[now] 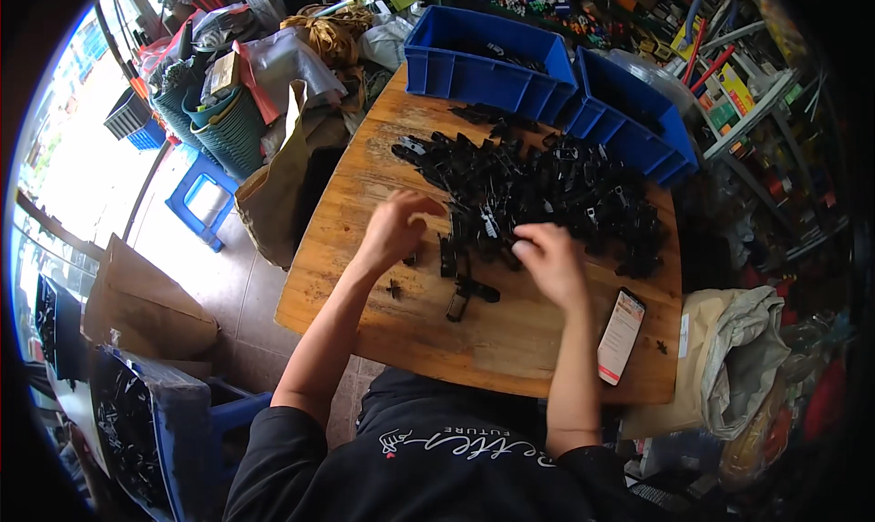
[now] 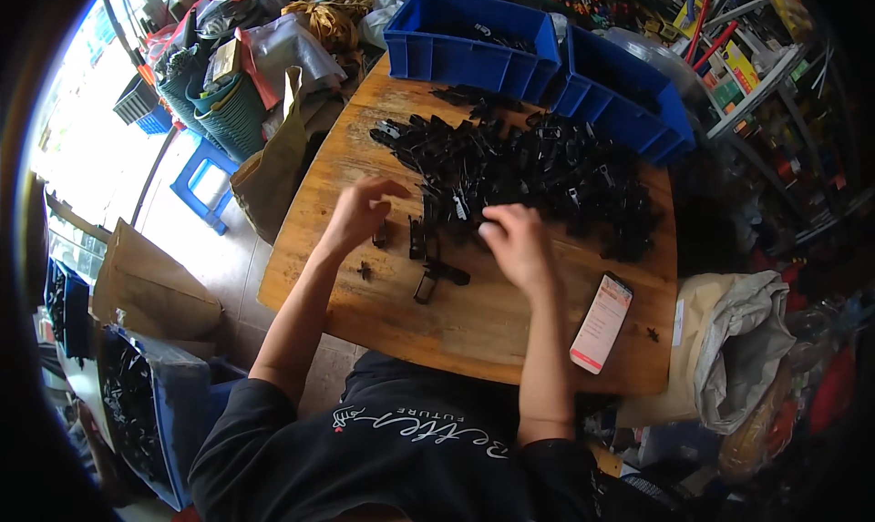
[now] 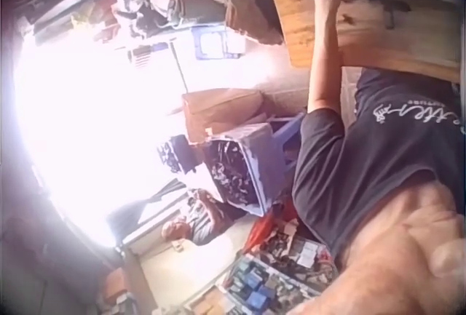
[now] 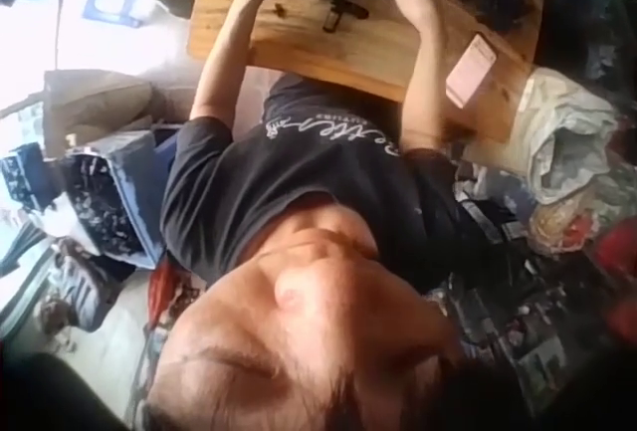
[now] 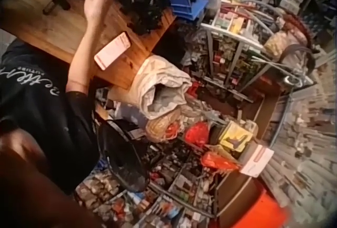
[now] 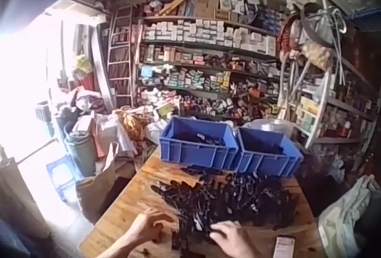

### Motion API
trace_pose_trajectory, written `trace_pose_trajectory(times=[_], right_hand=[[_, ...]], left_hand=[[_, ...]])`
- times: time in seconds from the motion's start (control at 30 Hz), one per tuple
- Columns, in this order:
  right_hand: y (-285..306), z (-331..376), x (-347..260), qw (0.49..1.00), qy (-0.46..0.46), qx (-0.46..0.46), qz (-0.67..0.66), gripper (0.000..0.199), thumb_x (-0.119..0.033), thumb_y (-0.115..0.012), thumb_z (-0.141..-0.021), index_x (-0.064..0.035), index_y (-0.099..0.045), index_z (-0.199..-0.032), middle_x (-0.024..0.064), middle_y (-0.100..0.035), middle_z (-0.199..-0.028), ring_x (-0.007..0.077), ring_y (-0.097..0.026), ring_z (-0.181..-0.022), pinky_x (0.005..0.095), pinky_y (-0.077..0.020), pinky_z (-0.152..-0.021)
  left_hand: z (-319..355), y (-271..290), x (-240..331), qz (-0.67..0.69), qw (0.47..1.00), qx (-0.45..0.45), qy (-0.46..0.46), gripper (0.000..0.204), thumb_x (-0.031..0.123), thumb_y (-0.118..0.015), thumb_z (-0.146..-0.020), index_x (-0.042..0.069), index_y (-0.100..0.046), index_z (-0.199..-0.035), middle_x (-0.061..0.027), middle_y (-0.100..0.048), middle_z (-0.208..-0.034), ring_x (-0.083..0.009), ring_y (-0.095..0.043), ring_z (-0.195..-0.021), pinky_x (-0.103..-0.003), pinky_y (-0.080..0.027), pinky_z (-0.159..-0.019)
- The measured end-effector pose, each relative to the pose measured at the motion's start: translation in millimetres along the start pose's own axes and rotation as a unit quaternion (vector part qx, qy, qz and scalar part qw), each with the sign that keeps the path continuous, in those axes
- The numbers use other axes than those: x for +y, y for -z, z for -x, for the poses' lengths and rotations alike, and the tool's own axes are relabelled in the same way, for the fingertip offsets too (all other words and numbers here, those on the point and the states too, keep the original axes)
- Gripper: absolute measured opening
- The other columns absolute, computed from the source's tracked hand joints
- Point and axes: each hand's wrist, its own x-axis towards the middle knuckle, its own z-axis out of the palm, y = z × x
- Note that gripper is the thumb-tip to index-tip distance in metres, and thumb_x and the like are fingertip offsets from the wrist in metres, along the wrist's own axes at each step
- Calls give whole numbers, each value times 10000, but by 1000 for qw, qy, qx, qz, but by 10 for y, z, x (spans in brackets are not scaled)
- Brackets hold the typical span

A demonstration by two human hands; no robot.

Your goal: Assembling small black plastic mechanical components by hand at a workbench.

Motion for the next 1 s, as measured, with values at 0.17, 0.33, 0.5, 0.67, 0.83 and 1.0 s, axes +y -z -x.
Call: trace_pose_trajectory(times=[0.17, 0.33, 0.5, 0.67, 0.83, 1.0], right_hand=[[-130, 429, -80, 997, -61, -40, 17, 251, -27, -619, -727, -1, -598, -975, 121, -566, -911, 309, -507, -925, 368, -419, -819], [122, 606, -157, 990, -110, -68, 61, 229, -71, -627, -743, -19, -599, -964, 105, -586, -938, 300, -524, -939, 358, -428, -812], [211, 481, 77, 992, -115, 21, 46, 304, -128, -614, -786, -55, -592, -1080, 119, -572, -1065, 300, -489, -1028, 389, -400, -883], [227, 61, 500, 936, -241, 68, 247, 397, -194, -598, -808, -89, -528, -1185, 140, -509, -1196, 340, -433, -1115, 410, -368, -944], [309, 255, 378, 975, -205, -44, 73, 339, -203, -604, -827, -67, -569, -1136, 101, -568, -1125, 231, -532, -970, 319, -429, -840], [574, 385, 65, 971, -232, 55, -27, 184, -104, -580, -844, -20, -626, -1001, 58, -654, -849, 114, -579, -746, 251, -453, -672]], left_hand=[[241, -168, 99, -142, 971, -117, -152, 357, -50, -560, -647, 98, -622, -966, -67, -566, -1068, -267, -488, -1044, -369, -409, -898], [417, -134, 209, -155, 975, -98, -125, 337, 11, -652, -658, 94, -603, -980, -76, -539, -1103, -282, -489, -1037, -376, -418, -880], [401, -117, 282, -105, 985, -25, -134, 278, 11, -669, -682, 54, -589, -945, -77, -583, -987, -250, -560, -898, -347, -470, -764], [466, -164, 472, 350, 932, -27, 91, 210, 110, -669, -779, 37, -558, -942, -62, -612, -905, -141, -575, -747, -254, -447, -658], [609, -267, 461, 664, 729, -22, 167, 393, 116, -596, -834, 32, -474, -1198, -97, -601, -962, -153, -577, -760, -252, -449, -632], [725, -379, 340, 736, 648, -49, 189, 343, 102, -534, -866, 30, -475, -1197, -153, -585, -1055, -165, -587, -805, -284, -483, -693]])
